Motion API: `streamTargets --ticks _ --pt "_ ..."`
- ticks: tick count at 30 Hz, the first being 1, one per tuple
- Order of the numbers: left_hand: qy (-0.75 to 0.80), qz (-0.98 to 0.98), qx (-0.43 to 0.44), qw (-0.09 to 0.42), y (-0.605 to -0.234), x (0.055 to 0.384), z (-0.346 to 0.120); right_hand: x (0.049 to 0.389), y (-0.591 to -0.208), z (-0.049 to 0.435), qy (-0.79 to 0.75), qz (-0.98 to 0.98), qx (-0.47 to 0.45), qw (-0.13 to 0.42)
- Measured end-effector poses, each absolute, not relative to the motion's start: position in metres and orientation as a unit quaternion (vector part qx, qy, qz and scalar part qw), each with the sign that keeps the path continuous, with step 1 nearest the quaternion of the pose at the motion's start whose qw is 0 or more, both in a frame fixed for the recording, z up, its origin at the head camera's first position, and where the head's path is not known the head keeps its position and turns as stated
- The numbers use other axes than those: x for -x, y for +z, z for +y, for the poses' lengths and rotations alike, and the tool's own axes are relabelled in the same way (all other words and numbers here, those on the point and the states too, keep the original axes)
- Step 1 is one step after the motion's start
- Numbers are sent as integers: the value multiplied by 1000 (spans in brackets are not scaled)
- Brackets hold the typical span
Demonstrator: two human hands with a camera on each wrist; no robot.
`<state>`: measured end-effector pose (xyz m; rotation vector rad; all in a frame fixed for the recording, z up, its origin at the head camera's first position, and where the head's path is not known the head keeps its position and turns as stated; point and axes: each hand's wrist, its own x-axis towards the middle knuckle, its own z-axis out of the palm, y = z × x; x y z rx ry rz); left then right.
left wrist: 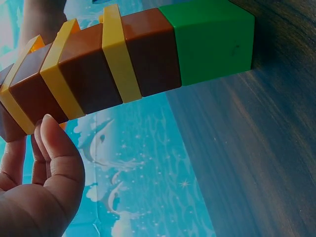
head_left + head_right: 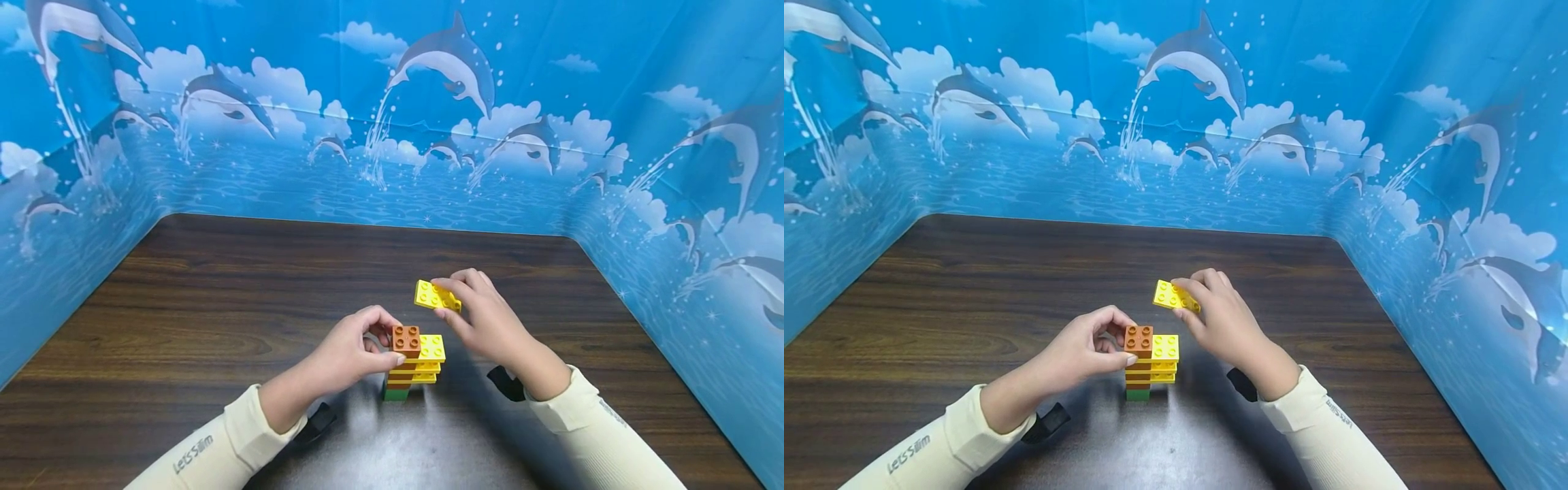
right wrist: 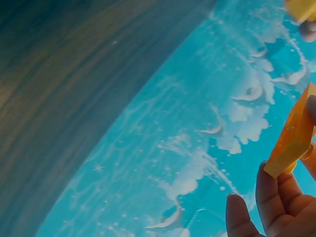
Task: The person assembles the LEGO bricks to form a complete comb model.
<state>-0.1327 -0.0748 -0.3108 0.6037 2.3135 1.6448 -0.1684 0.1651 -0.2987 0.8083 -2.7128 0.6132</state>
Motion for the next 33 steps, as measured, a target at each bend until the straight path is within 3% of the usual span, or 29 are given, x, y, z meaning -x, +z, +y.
streamTargets --ticks 33 --pt "561 792 -209 124 -311 133 -74 131 -287 152 221 -886 -385 135"
